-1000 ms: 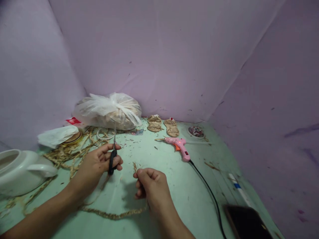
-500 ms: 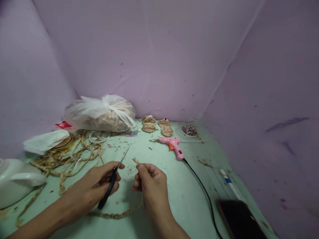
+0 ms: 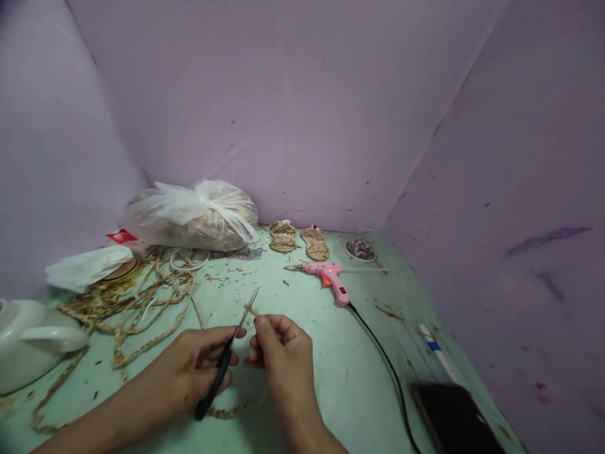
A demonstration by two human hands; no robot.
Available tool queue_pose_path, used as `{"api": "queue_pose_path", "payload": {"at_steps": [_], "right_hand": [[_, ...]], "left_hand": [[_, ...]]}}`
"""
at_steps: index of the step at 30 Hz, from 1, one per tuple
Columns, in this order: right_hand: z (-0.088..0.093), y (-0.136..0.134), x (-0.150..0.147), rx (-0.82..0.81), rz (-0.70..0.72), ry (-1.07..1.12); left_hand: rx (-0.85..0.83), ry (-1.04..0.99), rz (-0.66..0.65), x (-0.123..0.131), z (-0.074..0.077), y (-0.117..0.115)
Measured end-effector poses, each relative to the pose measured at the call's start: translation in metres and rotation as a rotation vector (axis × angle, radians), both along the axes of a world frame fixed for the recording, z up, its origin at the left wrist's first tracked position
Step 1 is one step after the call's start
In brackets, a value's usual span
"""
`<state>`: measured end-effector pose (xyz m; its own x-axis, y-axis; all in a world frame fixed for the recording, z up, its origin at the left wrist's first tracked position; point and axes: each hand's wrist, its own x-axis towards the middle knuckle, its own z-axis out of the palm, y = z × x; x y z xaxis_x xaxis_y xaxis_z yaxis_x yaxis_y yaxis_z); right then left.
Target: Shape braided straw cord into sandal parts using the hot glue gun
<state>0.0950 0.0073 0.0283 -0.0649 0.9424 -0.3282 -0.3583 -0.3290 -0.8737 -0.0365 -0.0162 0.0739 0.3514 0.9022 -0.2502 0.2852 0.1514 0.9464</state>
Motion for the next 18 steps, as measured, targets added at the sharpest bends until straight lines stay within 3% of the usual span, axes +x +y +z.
{"api": "queue_pose_path", "payload": {"at_steps": [2,8,18], "right_hand": [[0.001,0.0,0.001,0.008,-0.018,0.003],[0.001,0.001,0.001,0.023,-0.038,-0.003],[-0.001,-0.001,-0.001,0.04,-0.001,-0.049]], "left_hand": [[0.0,-0.014,0.007,-0.001,0.0,0.0],[0.062,0.213,0.018,-0.002,-0.003,-0.002],[0.052,0.115,0.037,-0.003,-0.013,-0.001]]}}
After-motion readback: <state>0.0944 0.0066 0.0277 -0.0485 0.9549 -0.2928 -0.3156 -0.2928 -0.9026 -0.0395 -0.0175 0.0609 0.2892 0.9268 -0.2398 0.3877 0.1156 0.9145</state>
